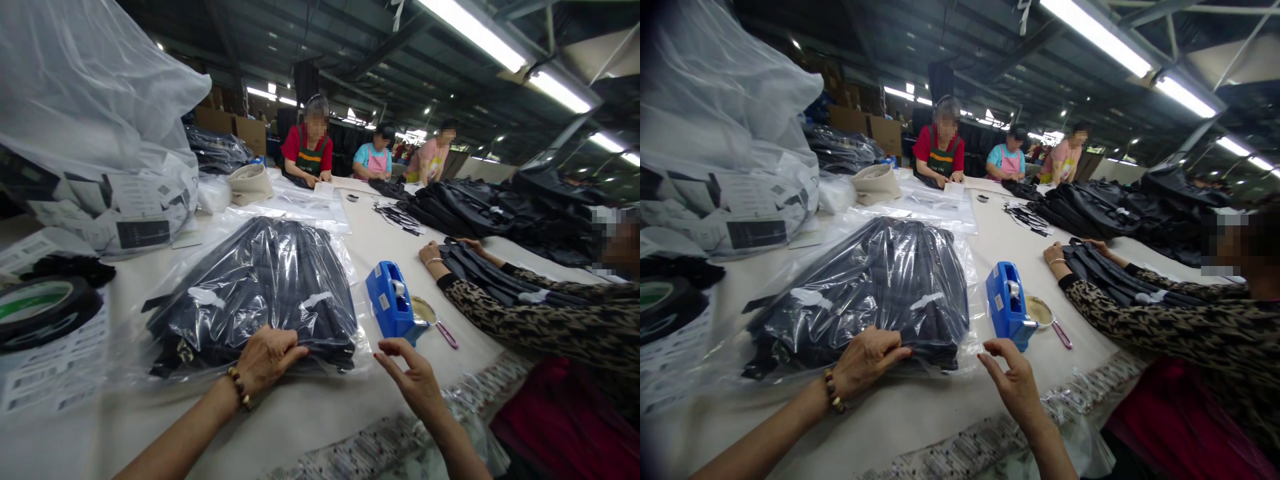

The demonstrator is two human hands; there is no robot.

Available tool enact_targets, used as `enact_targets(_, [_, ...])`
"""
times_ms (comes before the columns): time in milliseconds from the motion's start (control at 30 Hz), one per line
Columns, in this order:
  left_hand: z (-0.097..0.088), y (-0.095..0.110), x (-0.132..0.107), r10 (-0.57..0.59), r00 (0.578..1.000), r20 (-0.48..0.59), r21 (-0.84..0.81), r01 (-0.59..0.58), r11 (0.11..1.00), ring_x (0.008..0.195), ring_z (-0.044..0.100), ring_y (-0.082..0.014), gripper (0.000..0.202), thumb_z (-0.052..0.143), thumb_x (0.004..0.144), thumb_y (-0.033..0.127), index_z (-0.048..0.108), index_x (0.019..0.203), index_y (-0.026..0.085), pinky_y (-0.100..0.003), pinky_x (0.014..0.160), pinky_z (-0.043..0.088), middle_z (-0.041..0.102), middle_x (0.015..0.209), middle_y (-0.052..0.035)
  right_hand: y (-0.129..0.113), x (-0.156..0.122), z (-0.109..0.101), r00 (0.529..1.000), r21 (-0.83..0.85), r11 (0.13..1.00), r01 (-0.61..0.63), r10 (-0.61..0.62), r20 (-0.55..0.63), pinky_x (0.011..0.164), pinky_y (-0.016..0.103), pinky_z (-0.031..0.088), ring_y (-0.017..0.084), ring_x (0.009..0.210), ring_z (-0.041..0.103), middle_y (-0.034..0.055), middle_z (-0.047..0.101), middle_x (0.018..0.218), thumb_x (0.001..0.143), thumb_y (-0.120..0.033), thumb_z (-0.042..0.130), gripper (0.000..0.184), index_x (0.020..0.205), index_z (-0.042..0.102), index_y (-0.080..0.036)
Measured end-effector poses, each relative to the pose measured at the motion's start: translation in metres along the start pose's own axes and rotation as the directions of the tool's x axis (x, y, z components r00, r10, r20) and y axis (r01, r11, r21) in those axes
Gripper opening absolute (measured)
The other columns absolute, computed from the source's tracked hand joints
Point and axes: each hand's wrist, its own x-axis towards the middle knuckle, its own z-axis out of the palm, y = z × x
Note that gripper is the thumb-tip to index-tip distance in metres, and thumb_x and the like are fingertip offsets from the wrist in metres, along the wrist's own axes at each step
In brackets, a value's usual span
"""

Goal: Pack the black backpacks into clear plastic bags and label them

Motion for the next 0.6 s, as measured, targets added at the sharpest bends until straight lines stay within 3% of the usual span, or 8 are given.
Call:
enact_targets(67, [0.000, 0.000, 0.000, -0.001, 1.000, 0.005, -0.001, 0.001, 1.000, 0.050, 0.046, -0.0103, 0.042, 0.041, 0.090, 0.045, 0.048, 0.059, 0.017, -0.027, 0.061, 0.030, 0.052, 0.053, 0.0048, 0.002, 0.001, -0.005, 0.983, -0.032, 0.999, -0.043, 0.037, -0.180, 0.069, 0.028, 0.048, 0.016, 0.072, 0.058, 0.0032, 0.062, 0.080, 0.081, -0.039, 0.059, 0.021, 0.087, 0.062, -0.020])
enact_targets(133, [-0.001, 0.001, 0.000, -0.006, 1.000, 0.014, -0.005, 0.006, 1.000, 0.050, 0.046, -0.0105, 0.041, 0.041, 0.090, 0.044, 0.047, 0.059, 0.017, -0.027, 0.061, 0.030, 0.051, 0.052, 0.0049, 0.006, 0.005, -0.013, 0.920, -0.063, 0.989, -0.134, 0.100, -0.380, 0.073, 0.032, 0.046, 0.017, 0.075, 0.055, 0.0047, 0.061, 0.085, 0.079, -0.042, 0.058, 0.025, 0.088, 0.062, -0.020])
enact_targets(200, [-0.001, 0.001, 0.000, -0.012, 1.000, 0.022, -0.012, 0.012, 1.000, 0.050, 0.047, -0.0106, 0.041, 0.042, 0.089, 0.044, 0.046, 0.058, 0.017, -0.027, 0.061, 0.031, 0.051, 0.052, 0.0049, 0.012, 0.014, -0.022, 0.843, -0.055, 0.960, -0.275, 0.213, -0.494, 0.076, 0.035, 0.043, 0.021, 0.084, 0.053, 0.0075, 0.060, 0.092, 0.074, -0.050, 0.057, 0.034, 0.087, 0.062, -0.019])
enact_targets(267, [-0.001, 0.001, 0.000, -0.023, 0.999, 0.034, -0.020, 0.024, 1.000, 0.051, 0.047, -0.0110, 0.040, 0.042, 0.089, 0.044, 0.046, 0.058, 0.017, -0.027, 0.061, 0.031, 0.051, 0.053, 0.0046, 0.020, 0.028, -0.029, 0.790, -0.019, 0.917, -0.398, 0.332, -0.515, 0.077, 0.038, 0.040, 0.025, 0.089, 0.050, 0.0093, 0.059, 0.091, 0.067, -0.055, 0.056, 0.040, 0.080, 0.063, -0.018])
enact_targets(333, [0.000, 0.000, 0.000, -0.049, 0.997, 0.059, -0.030, 0.050, 0.998, 0.053, 0.048, -0.0116, 0.039, 0.043, 0.088, 0.043, 0.046, 0.059, 0.018, -0.027, 0.062, 0.031, 0.052, 0.054, 0.0044, 0.029, 0.042, -0.033, 0.771, 0.016, 0.885, -0.465, 0.414, -0.484, 0.073, 0.038, 0.039, 0.025, 0.083, 0.051, 0.0082, 0.060, 0.079, 0.063, -0.056, 0.056, 0.040, 0.071, 0.064, -0.017])
enact_targets(467, [0.000, 0.001, 0.001, -0.093, 0.990, 0.110, -0.028, 0.096, 0.995, 0.055, 0.050, -0.0124, 0.036, 0.044, 0.088, 0.042, 0.047, 0.061, 0.018, -0.029, 0.065, 0.033, 0.053, 0.056, 0.0039, 0.046, 0.059, -0.031, 0.754, 0.106, 0.842, -0.530, 0.524, -0.395, 0.056, 0.032, 0.035, 0.018, 0.057, 0.047, 0.0017, 0.054, 0.052, 0.060, -0.053, 0.055, 0.037, 0.053, 0.060, -0.017])
enact_targets(600, [-0.001, 0.002, 0.002, -0.108, 0.984, 0.143, -0.007, 0.110, 0.994, 0.057, 0.051, -0.0127, 0.035, 0.043, 0.088, 0.041, 0.047, 0.061, 0.018, -0.029, 0.066, 0.034, 0.054, 0.057, 0.0034, 0.059, 0.065, -0.024, 0.723, 0.227, 0.815, -0.534, 0.579, -0.378, 0.048, 0.028, 0.030, 0.013, 0.049, 0.042, -0.0015, 0.049, 0.044, 0.054, -0.049, 0.061, 0.034, 0.045, 0.056, -0.017])
